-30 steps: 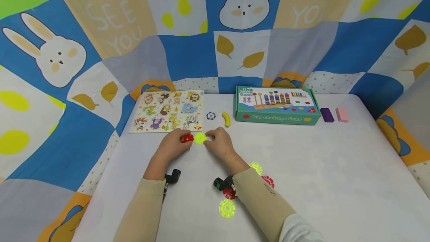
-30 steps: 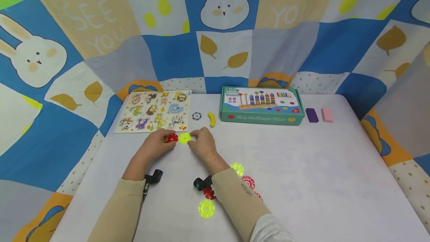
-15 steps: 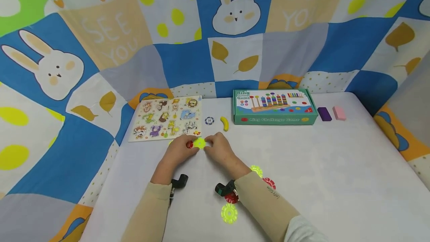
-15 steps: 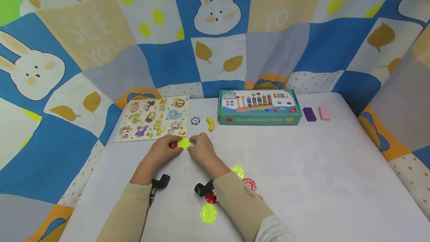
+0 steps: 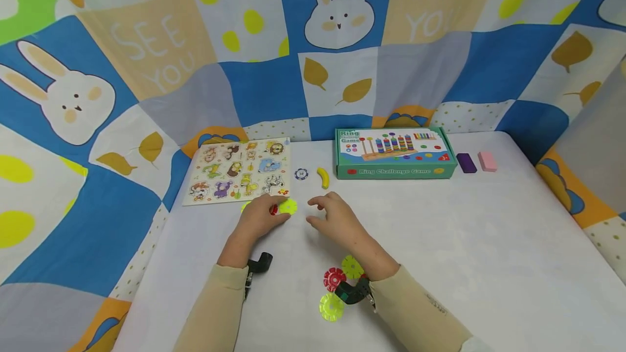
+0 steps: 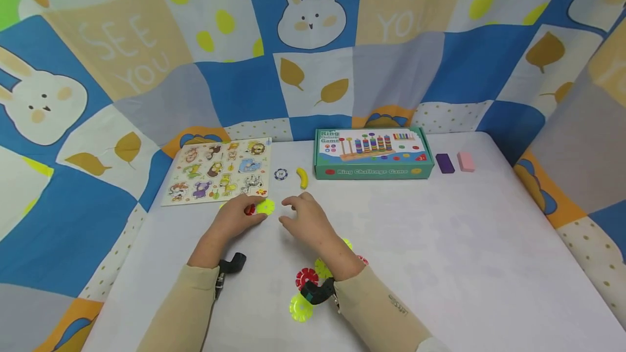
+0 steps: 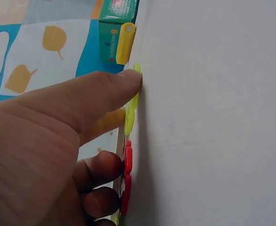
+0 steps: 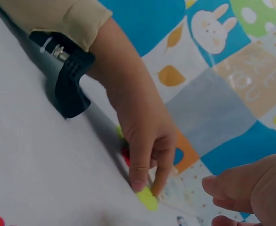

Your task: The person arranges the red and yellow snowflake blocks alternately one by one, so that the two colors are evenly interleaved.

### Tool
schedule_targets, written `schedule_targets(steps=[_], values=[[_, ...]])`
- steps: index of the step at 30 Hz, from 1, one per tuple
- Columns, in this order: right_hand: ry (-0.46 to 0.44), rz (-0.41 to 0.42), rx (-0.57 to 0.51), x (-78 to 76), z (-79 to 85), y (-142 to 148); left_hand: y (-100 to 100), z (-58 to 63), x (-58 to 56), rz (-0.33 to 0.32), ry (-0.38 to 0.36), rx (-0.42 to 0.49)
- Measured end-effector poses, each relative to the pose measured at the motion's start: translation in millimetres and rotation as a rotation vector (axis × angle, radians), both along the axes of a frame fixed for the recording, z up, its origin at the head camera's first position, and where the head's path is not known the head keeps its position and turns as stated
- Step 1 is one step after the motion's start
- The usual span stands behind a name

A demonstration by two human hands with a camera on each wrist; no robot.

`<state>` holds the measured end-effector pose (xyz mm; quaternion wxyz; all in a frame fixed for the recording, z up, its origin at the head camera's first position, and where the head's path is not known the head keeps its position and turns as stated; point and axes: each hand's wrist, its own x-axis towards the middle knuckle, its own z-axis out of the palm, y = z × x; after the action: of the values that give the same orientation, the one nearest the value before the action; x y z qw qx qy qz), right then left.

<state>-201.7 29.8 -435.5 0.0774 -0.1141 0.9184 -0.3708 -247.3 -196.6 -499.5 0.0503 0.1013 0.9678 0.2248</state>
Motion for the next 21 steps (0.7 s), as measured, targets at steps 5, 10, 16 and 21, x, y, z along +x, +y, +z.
schedule_targets(steps=[5,10,16,21], values=[[0.029,-0.037,-0.032,19.3,6.4,18,2,0.2,1.1,0.013,0.003,0.007],[0.054,-0.027,-0.107,38.2,3.7,39,1,-0.3,0.5,0.011,0.002,0.011],[0.053,0.039,-0.106,54.0,-5.6,62,0,-0.2,-0.1,-0.008,0.018,0.014],[0.025,0.022,-0.067,61.3,-18.7,83,0,0.8,0.7,0.0,0.007,0.012]])
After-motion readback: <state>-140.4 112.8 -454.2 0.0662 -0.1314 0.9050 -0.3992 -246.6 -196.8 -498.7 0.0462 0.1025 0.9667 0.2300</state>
